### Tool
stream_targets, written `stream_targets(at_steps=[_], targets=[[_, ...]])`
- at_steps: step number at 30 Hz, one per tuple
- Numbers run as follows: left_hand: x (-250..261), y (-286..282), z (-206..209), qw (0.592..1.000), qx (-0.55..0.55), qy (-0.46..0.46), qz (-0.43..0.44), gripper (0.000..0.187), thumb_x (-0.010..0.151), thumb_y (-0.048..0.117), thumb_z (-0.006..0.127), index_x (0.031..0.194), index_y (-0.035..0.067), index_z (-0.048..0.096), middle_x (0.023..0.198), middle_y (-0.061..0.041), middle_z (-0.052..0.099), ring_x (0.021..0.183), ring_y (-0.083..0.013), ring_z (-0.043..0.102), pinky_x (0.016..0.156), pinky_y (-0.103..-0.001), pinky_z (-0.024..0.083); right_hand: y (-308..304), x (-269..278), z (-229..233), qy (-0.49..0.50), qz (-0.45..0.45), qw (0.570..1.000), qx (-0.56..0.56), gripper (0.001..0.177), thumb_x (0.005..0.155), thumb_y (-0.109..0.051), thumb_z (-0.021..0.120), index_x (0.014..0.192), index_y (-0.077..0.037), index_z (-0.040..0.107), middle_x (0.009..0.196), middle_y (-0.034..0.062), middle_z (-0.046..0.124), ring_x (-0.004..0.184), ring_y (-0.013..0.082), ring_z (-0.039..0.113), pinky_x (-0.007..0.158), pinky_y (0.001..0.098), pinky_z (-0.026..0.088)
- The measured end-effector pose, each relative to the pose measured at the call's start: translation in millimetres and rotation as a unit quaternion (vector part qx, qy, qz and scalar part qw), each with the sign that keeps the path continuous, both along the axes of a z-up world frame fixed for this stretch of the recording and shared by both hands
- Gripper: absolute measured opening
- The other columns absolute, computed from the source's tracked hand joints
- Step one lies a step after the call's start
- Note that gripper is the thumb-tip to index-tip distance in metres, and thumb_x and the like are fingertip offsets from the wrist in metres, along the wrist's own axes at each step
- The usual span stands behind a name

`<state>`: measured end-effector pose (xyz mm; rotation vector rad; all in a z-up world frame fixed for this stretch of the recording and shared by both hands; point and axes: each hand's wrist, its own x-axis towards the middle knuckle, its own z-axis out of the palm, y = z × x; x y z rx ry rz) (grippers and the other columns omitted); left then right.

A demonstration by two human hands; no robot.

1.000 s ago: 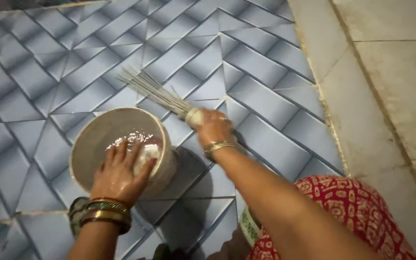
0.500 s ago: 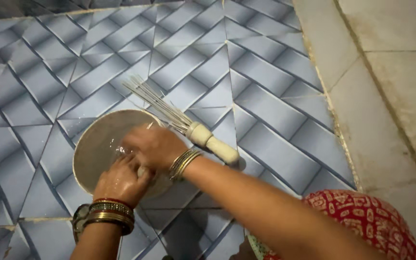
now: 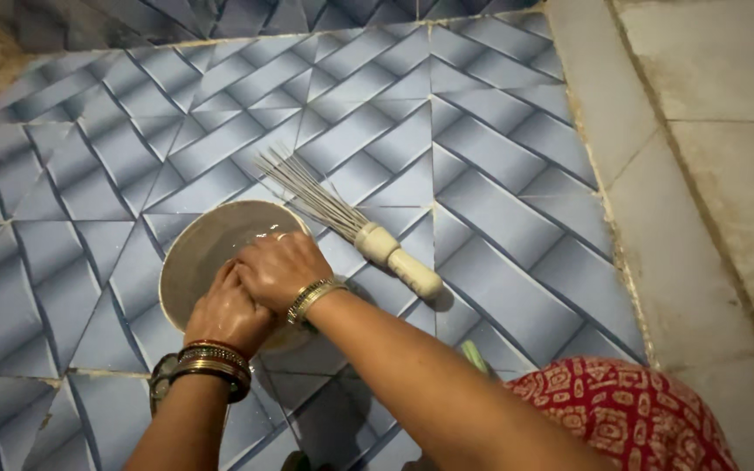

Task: The person splashes water from a bucket onto the tiled floor and scrubs the surface with a handheld broom.

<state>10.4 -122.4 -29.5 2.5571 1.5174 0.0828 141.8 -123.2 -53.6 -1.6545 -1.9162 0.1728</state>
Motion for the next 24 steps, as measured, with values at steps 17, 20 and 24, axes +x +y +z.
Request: stream_targets(at_steps=[17,20,24], targets=[[6,-7,-31,0.961,0.171,0.164,0.145,0.067,0.096,0.044,0.028,0.160,0.031,0.018,0.170,0.003,0.007,0.155,-0.0183,0.000,0.121,-0.054,-0.009,-25,14,0,-0.107,0.015,0.984,-0.140,0.067,0.101,-0.048,0.036,0.159,-0.014,0.027,0.170,0.0082,0.015,0.157,0.0272,0.009,0.124,0.0476,0.009],[12,6,-29,0.953,0.304,0.017,0.006,0.071,0.092,0.042,0.027,0.159,0.020,0.014,0.168,-0.001,0.009,0.153,-0.0180,0.002,0.122,-0.050,-0.004,-37,25,7,-0.194,0.008,0.966,-0.170,0.074,0.101,-0.052,0.036,0.161,-0.013,0.019,0.170,0.0065,0.010,0.157,0.0257,0.007,0.125,0.0496,0.008],[25,-21,-6,0.971,0.140,0.188,0.043,0.074,0.096,0.042,0.030,0.161,0.013,0.007,0.170,-0.003,0.002,0.154,-0.0189,-0.003,0.122,-0.043,-0.004,-43,35,16,-0.213,0.011,0.970,-0.113,0.069,0.102,-0.043,0.033,0.161,-0.012,0.017,0.170,0.0068,0.009,0.156,0.0251,0.007,0.123,0.0492,0.009]])
